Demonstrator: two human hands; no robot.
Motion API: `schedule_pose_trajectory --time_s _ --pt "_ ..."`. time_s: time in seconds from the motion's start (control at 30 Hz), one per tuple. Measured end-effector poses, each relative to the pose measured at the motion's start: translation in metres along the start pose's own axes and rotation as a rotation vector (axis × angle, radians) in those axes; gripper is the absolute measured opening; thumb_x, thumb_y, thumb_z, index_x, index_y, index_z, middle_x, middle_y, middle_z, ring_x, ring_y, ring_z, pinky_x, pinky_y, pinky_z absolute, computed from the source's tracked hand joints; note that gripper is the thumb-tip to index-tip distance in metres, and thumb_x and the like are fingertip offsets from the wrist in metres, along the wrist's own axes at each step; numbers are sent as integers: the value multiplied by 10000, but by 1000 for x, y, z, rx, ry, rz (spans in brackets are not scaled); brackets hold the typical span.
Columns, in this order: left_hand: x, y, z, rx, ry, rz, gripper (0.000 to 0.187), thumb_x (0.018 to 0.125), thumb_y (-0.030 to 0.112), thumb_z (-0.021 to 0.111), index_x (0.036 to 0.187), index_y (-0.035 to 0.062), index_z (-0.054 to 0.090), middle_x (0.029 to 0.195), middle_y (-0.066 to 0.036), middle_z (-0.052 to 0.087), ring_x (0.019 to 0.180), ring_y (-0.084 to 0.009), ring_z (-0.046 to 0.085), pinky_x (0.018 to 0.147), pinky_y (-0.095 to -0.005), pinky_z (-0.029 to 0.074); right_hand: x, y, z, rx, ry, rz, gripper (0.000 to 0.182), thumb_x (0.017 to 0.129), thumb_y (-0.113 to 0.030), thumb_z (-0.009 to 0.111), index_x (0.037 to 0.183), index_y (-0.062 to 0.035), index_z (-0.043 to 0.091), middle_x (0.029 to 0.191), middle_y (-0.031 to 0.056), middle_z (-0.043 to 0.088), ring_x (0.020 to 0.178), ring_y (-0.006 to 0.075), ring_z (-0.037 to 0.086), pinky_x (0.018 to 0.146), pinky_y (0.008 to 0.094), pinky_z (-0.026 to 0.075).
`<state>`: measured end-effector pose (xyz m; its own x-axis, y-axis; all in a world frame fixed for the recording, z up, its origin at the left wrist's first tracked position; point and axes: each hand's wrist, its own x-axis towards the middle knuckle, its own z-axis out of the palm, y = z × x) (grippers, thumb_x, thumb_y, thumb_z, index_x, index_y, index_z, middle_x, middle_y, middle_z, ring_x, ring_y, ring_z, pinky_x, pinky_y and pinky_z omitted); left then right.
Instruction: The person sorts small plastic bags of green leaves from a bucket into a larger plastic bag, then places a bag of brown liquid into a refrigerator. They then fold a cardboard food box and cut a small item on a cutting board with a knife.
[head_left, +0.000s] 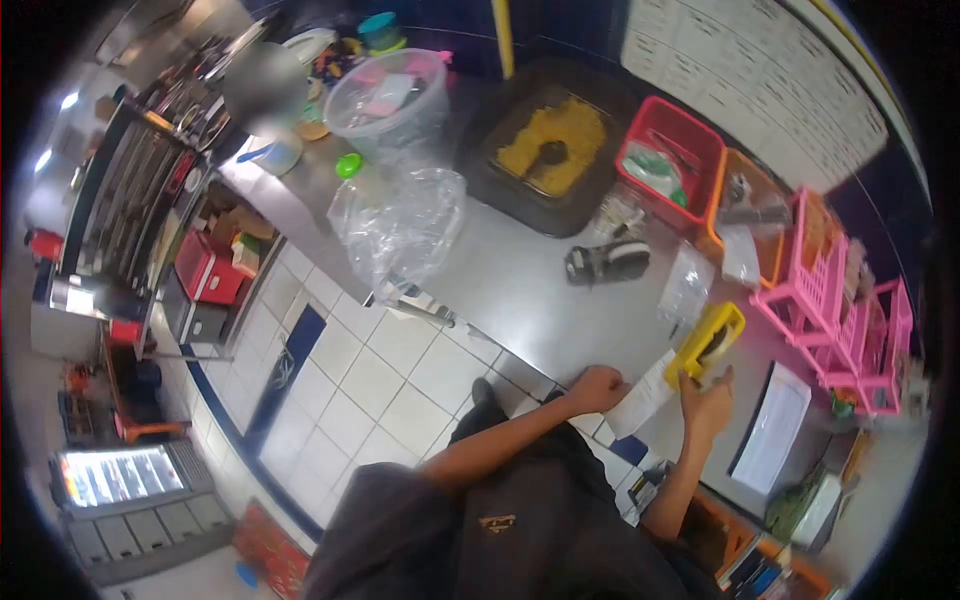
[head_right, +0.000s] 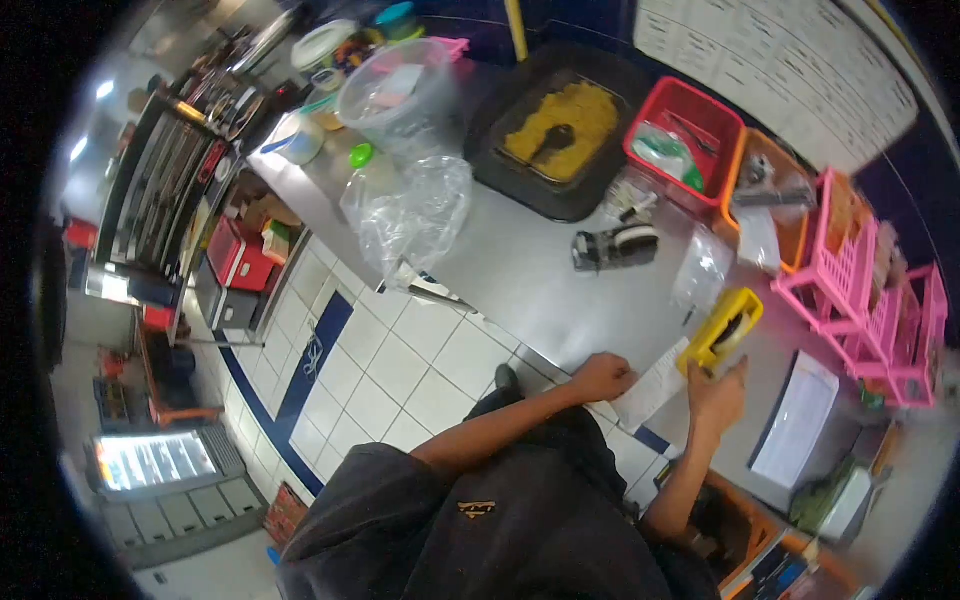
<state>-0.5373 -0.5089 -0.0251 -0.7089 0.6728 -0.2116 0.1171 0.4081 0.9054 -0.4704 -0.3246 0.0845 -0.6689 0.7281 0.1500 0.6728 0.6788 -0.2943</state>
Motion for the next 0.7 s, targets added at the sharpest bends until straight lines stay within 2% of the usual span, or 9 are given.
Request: schedule_pose_trajectory --time_s 0.07,0.17,0.23,0.27,0.4,0.47,0.53,0.57,0.7 --pt "-26 -9 -52 47 265 81 282 857 287 662 858 6 639 701 -168 646 669 -350 654 647 -447 523 0 -33 -6 -26 197 -112 687 718 -362 778 1249 14 558 999 229 683 922 379 674 800 453 526" --pt "-76 -5 -169 295 707 -177 436 791 237 738 1128 33 549 962 -185 646 869 -353 641 773 -441 513 -3 -136 9 381 -48 -353 537 788 -257 719 1251 -27 572 1134 186 651 1035 319 635 846 426 510" --pt "-100 -28 -243 667 1097 -67 591 709 231 791 1195 9 539 1117 -213 586 1019 -382 580 870 -430 480 -9 -216 49 668 -236 -490 436 804 -230 688 1182 -31 603 1086 180 660 994 335 640 865 412 498" --pt "-111 -28 -279 850 1248 -77 633 691 219 799 1221 0 529 1148 -220 574 1033 -390 569 883 -426 475 -15 -264 54 575 -325 -538 415 815 -231 680 1166 -27 593 1106 177 638 1007 362 617 855 420 496" --pt "-126 -68 -376 1101 1251 -322 628 693 198 787 1235 1 537 1222 -231 553 1065 -410 560 898 -438 470 -41 -402 131 640 -94 -812 397 798 -225 681 1125 -27 573 1085 167 598 1006 383 574 888 447 462" --pt "-120 -128 -407 780 998 -323 618 696 227 787 1220 -8 558 1177 -237 596 1064 -410 587 897 -448 481 -30 -453 155 662 -61 -909 387 789 -222 679 1105 -28 567 1074 164 587 1005 386 563 909 455 445" --pt "-121 -142 -424 594 850 -395 628 697 260 795 1216 -2 560 1160 -231 613 1062 -395 598 896 -457 481 -32 -476 178 477 -250 -1214 302 774 -203 666 1011 -32 590 1022 175 588 997 393 556 965 461 405" --pt "-114 -146 -443 433 732 -435 638 697 293 803 1213 4 561 1143 -224 629 1061 -380 610 895 -466 481 -27 -480 189 264 -346 -1211 245 773 -197 661 947 -32 613 1009 181 602 988 381 579 903 455 454" --pt "-119 -109 -501 526 438 -216 505 760 320 770 1135 16 620 1014 -194 676 925 -352 666 810 -446 517 1 -488 168 312 -556 -1028 207 789 -184 658 920 -27 629 966 175 625 908 343 626 813 445 498"
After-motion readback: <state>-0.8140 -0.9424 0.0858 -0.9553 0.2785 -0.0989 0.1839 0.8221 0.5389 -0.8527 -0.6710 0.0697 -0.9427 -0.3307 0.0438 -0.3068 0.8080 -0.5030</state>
